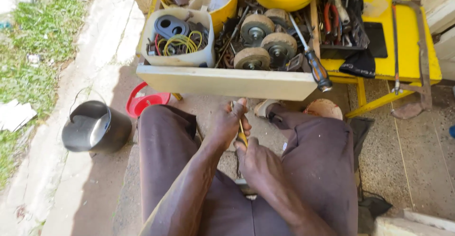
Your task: Using pliers and a brush to repair or clean a small component while searching for parts in a tool drawer.
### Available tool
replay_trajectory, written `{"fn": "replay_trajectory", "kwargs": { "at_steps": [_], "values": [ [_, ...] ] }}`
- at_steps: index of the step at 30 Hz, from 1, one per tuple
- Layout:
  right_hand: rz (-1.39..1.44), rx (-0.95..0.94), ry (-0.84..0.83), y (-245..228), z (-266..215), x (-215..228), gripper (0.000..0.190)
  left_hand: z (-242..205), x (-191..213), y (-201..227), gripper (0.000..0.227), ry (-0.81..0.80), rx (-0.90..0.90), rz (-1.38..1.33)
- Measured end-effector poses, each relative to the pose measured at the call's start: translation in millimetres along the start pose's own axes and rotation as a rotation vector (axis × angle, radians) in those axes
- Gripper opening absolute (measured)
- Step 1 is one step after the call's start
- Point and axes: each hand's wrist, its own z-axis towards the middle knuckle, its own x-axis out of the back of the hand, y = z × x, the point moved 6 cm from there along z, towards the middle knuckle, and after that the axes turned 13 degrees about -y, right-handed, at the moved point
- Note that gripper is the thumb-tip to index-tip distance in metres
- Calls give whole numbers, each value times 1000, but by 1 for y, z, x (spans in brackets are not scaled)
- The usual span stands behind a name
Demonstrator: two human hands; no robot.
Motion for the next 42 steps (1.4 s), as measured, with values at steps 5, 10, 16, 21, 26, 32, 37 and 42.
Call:
{"fn": "replay_trajectory", "kwargs": {
  "at_steps": [5, 10, 16, 21, 26, 32, 37, 42],
  "values": [
    [1005, -59, -332, 16, 8, -32, 41, 6, 5, -2, 36, 28, -32, 64],
    [97, -33, -63, -13, -16, 5, 44, -5, 10, 3, 38, 114, 10, 310],
    [1266, -75, -497, -8, -9, -26, 41, 5, 20, 4, 42, 86, -26, 247],
    [155, 122, -113, -10, -14, -5, 38, 1, 17, 10, 40, 125, 14, 235],
    [188, -21, -272, -11, -19, -7, 48, 10, 29, -12, 41, 144, 27, 237],
    [583, 114, -419, -11, -17, 1, 43, 20, 41, -7, 44, 126, -25, 250],
    [38, 213, -534, 12, -47, -22, 40, 26, 145, 14, 35, 537, -33, 18],
    [1023, 425, -300, 46, -7, -18, 54, 24, 131, 14, 42, 159, -479, -395]
  ]
}}
